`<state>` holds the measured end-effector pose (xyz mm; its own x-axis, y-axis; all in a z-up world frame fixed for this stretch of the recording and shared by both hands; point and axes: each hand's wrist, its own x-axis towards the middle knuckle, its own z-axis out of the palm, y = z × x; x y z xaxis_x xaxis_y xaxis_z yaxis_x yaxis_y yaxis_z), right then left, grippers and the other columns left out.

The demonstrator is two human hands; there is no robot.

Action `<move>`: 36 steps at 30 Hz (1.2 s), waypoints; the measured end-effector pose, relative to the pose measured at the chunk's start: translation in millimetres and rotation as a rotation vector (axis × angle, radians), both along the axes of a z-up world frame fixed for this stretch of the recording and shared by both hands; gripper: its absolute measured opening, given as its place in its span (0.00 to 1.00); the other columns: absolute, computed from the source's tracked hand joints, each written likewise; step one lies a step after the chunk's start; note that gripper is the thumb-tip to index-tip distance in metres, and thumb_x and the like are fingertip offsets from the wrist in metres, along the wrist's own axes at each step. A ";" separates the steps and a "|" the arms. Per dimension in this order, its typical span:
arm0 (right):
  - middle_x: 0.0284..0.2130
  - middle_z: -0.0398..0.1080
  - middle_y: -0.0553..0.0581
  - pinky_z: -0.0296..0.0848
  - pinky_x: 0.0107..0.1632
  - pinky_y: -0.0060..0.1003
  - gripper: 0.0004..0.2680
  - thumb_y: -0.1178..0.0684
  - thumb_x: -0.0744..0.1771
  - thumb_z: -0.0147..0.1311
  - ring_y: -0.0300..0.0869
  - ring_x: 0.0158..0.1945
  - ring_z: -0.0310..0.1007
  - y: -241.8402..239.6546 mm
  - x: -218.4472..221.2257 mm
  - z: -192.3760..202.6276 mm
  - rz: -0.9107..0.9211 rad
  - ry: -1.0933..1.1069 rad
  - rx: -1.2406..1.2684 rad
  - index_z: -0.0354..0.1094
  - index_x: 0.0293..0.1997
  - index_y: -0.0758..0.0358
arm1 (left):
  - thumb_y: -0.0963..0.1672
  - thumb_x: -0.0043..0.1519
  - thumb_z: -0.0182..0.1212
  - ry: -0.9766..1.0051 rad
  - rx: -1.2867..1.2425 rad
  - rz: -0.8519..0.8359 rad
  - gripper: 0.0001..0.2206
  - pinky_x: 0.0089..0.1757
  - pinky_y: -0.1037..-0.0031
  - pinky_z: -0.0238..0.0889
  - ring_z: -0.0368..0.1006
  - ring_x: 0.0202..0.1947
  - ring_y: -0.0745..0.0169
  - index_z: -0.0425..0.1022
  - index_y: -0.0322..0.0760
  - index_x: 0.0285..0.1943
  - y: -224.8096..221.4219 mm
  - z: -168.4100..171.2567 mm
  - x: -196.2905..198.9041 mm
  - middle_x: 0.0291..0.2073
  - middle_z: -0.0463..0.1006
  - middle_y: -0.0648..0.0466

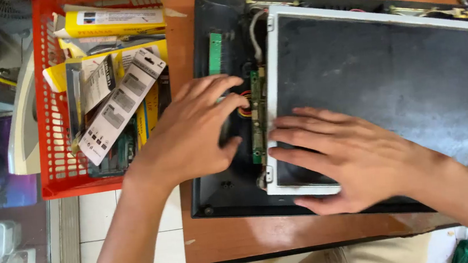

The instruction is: Disassembling a monitor by removing screws with a screwdriver and then attaching a metal frame to the screen assembly.

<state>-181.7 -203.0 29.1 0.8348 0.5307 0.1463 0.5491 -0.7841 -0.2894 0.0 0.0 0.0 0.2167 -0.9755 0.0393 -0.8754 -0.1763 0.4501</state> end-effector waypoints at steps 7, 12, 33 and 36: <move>0.52 0.74 0.60 0.75 0.58 0.43 0.17 0.46 0.64 0.63 0.46 0.53 0.75 -81.5 -98.8 6.7 -0.350 -0.152 -0.045 0.71 0.56 0.61 | 0.42 0.63 0.60 -0.080 -0.148 0.069 0.13 0.62 0.48 0.55 0.66 0.64 0.47 0.75 0.37 0.57 11.4 33.0 -18.4 0.62 0.73 0.48; 0.58 0.67 0.72 0.64 0.68 0.48 0.08 0.64 0.74 0.54 0.59 0.65 0.66 -191.9 -208.9 -30.8 -0.982 -0.135 0.246 0.69 0.60 0.77 | 0.40 0.67 0.56 -0.130 -0.207 0.082 0.08 0.56 0.52 0.63 0.71 0.58 0.45 0.76 0.36 0.53 -3.6 51.4 -45.3 0.57 0.75 0.48; 0.29 0.76 0.52 0.75 0.23 0.46 0.13 0.36 0.72 0.55 0.54 0.26 0.81 -296.9 -189.1 -82.5 -1.264 -0.015 -0.756 0.72 0.52 0.53 | 0.42 0.69 0.49 -0.079 -0.060 0.088 0.10 0.56 0.57 0.61 0.72 0.55 0.54 0.77 0.43 0.52 -66.4 44.2 -120.7 0.57 0.77 0.56; 0.26 0.75 0.49 0.71 0.22 0.40 0.14 0.35 0.73 0.53 0.49 0.24 0.79 -306.9 -186.0 -95.2 -1.230 -0.035 -0.855 0.70 0.43 0.53 | 0.42 0.68 0.50 -0.079 -0.025 0.108 0.11 0.57 0.56 0.61 0.71 0.59 0.54 0.78 0.43 0.53 -62.2 41.0 -121.9 0.58 0.77 0.56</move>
<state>-367.7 -509.9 -66.0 0.8140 -0.5482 0.1917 -0.5647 -0.6700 0.4819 -121.9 -62.2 41.0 0.3156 -0.9451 0.0845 -0.8850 -0.2610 0.3855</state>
